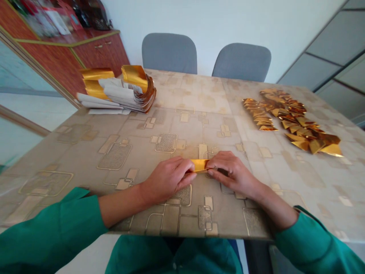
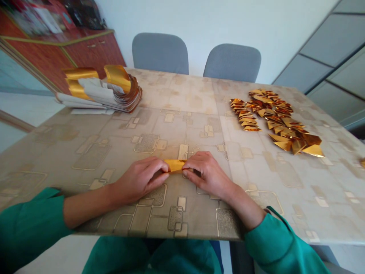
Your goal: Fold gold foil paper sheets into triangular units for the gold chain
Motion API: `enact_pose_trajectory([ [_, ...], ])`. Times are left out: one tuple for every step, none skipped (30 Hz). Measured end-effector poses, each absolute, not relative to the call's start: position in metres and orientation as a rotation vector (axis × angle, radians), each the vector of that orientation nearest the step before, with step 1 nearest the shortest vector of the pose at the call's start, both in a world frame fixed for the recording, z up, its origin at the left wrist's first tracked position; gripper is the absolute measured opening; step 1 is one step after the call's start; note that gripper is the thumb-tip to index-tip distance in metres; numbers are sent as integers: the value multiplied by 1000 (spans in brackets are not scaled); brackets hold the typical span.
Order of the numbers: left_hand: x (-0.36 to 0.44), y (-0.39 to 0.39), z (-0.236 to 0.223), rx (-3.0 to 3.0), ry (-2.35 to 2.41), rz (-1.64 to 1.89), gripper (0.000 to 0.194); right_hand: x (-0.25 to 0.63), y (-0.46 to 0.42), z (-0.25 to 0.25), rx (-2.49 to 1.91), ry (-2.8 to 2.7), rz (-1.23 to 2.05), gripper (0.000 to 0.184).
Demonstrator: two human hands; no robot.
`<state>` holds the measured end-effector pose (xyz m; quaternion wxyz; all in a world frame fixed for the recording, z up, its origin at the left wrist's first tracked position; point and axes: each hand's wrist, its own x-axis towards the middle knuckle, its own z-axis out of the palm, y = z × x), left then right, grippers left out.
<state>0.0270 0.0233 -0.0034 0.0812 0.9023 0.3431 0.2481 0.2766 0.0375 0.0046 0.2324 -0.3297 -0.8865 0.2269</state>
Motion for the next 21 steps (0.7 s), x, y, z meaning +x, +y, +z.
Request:
enact_pose_trajectory([
  [27, 23, -4, 2698, 1037, 729, 23, 276, 37, 5, -914, -2421, 639, 17],
  [27, 23, -5, 2697, 1052, 724, 22, 275, 36, 6, -916, -2405, 653, 18],
  [27, 23, -6, 2687, 1072, 726, 21, 273, 36, 7, -920, -2390, 666, 18],
  [27, 23, -7, 2670, 1093, 736, 18, 273, 36, 8, -929, -2379, 673, 18],
  [27, 24, -8, 2645, 1112, 750, 15, 272, 36, 8, -945, -2376, 671, 18],
  [27, 25, -9, 2619, 1125, 764, 12, 272, 37, 8, -966, -2376, 661, 18],
  [28, 26, -9, 2599, 1132, 770, 11, 272, 37, 7, -993, -2377, 646, 19],
  [28, 27, -9, 2591, 1135, 765, 12, 272, 38, 6, -1025, -2377, 631, 19],
  [28, 28, -9, 2593, 1136, 757, 13, 272, 39, 5, -1059, -2372, 621, 20],
  [29, 29, -9, 2603, 1135, 746, 13, 272, 40, 4, -1090, -2363, 616, 20],
  [29, 30, -9, 2615, 1133, 733, 15, 273, 41, 2, -1122, -2350, 618, 21],
  [29, 31, -9, 2626, 1132, 720, 16, 272, 42, 1, -1154, -2334, 625, 21],
  [30, 32, -9, 2635, 1132, 706, 18, 272, 43, 0, -1185, -2319, 631, 19],
  [30, 32, -10, 2642, 1132, 701, 19, 272, 43, -1, -1213, -2305, 633, 17],
  [30, 33, -10, 2647, 1130, 700, 21, 271, 44, -2, -1240, -2294, 630, 15],
  [29, 34, -9, 2652, 1127, 705, 23, 270, 44, -2, -1263, -2286, 622, 13],
  [29, 34, -8, 2659, 1123, 710, 25, 269, 44, -3, -1282, -2279, 608, 12],
  [29, 34, -7, 2670, 1122, 709, 26, 269, 44, -3, -1296, -2275, 593, 12],
  [28, 34, -5, 2689, 1127, 710, 27, 268, 44, -4, -1307, -2274, 581, 12],
  [28, 34, -2, 2721, 1136, 708, 28, 267, 44, -4, -1314, -2275, 572, 12],
  [28, 32, 0, 2768, 1143, 703, 29, 267, 44, -4, -1319, -2276, 568, 13],
])
